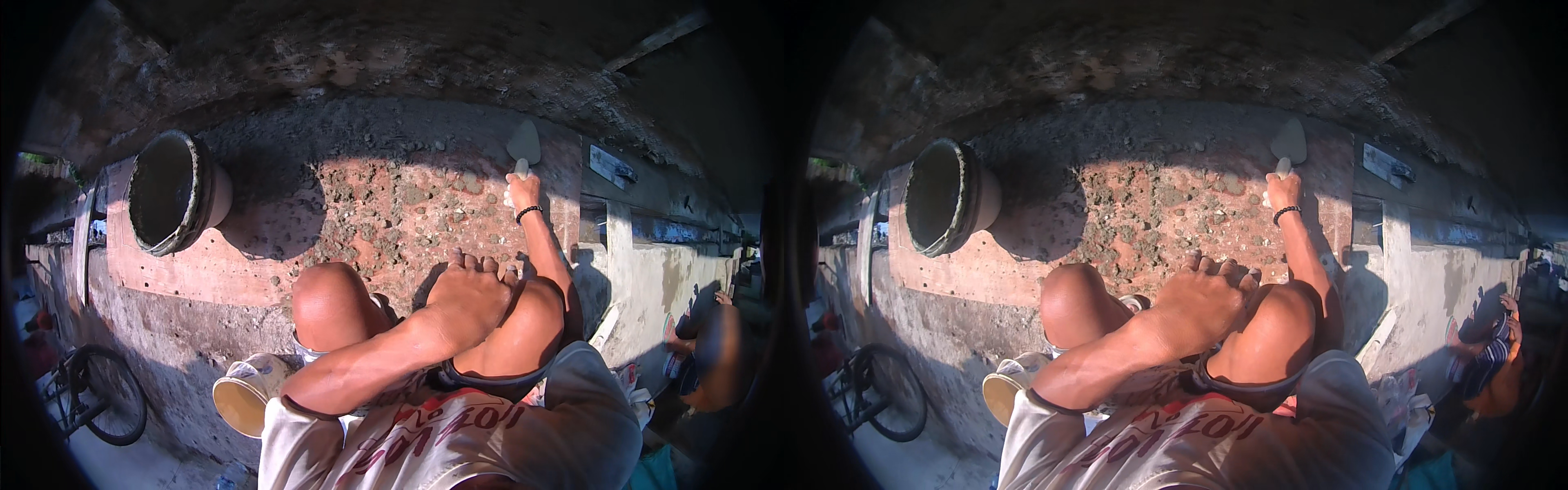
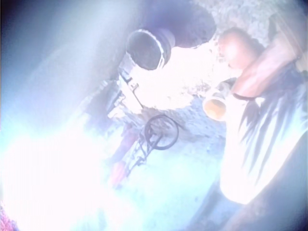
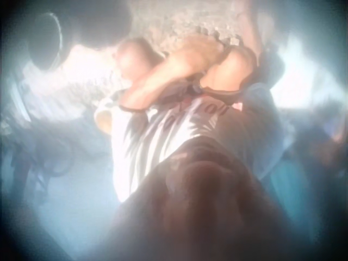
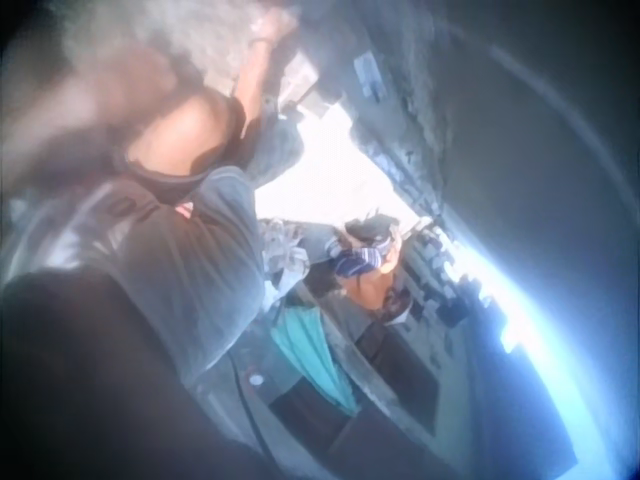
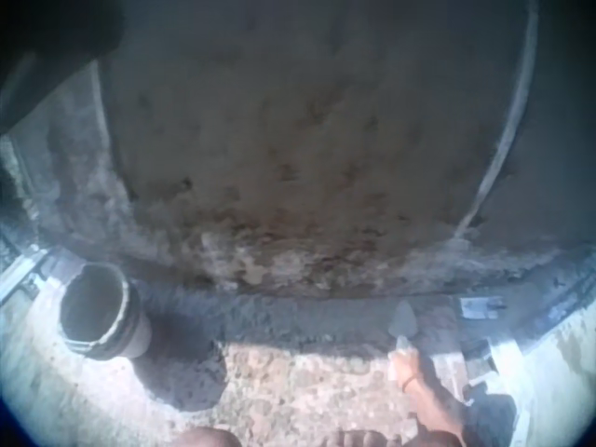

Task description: The person scoops wet cement from a bucket with a trowel and applies it to a vertical wall, then smooths the surface with a float. The person also scrapes excess cement from the floor into the bucket.

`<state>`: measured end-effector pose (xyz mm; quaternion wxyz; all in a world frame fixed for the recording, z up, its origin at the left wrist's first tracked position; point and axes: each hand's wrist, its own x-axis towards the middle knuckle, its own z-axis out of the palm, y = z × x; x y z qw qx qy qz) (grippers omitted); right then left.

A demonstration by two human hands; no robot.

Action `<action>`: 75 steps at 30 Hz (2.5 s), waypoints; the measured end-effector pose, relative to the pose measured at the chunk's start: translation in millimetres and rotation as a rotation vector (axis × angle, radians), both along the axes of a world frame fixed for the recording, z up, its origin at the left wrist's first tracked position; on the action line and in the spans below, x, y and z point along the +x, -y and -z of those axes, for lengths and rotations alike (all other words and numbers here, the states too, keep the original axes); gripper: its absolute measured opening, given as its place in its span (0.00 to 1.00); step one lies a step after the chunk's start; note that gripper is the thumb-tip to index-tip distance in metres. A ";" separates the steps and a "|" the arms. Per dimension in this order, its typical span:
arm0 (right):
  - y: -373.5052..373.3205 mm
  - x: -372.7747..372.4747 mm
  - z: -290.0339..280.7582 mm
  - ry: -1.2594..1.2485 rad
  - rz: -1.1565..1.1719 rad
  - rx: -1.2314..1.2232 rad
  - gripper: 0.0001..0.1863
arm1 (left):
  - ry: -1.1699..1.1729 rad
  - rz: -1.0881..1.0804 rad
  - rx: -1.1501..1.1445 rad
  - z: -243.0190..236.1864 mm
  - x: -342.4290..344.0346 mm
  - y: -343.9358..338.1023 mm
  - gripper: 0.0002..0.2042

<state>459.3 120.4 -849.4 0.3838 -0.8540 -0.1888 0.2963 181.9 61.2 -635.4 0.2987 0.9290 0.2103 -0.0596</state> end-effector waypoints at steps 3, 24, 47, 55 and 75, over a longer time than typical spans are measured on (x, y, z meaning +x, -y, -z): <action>-3.7 -23.4 -6.0 -0.052 0.069 0.046 0.16 | -0.009 -0.005 0.017 -0.8 -0.3 -2.9 0.20; -17.0 -110.6 -19.6 0.099 -0.631 0.094 0.38 | -0.051 -0.083 -0.045 0.2 -14.6 -24.2 0.20; -24.7 -118.1 -40.9 -0.205 -0.376 0.067 0.32 | -0.029 -0.107 -0.045 3.3 -1.0 -12.9 0.22; -23.7 -108.6 -25.3 -0.143 -0.135 0.135 0.35 | -0.104 -0.086 -0.084 -5.9 -20.4 -25.7 0.23; -54.5 -163.1 -53.1 0.595 -1.049 -0.288 0.37 | 0.086 -0.112 -0.031 -15.2 -29.8 -6.1 0.21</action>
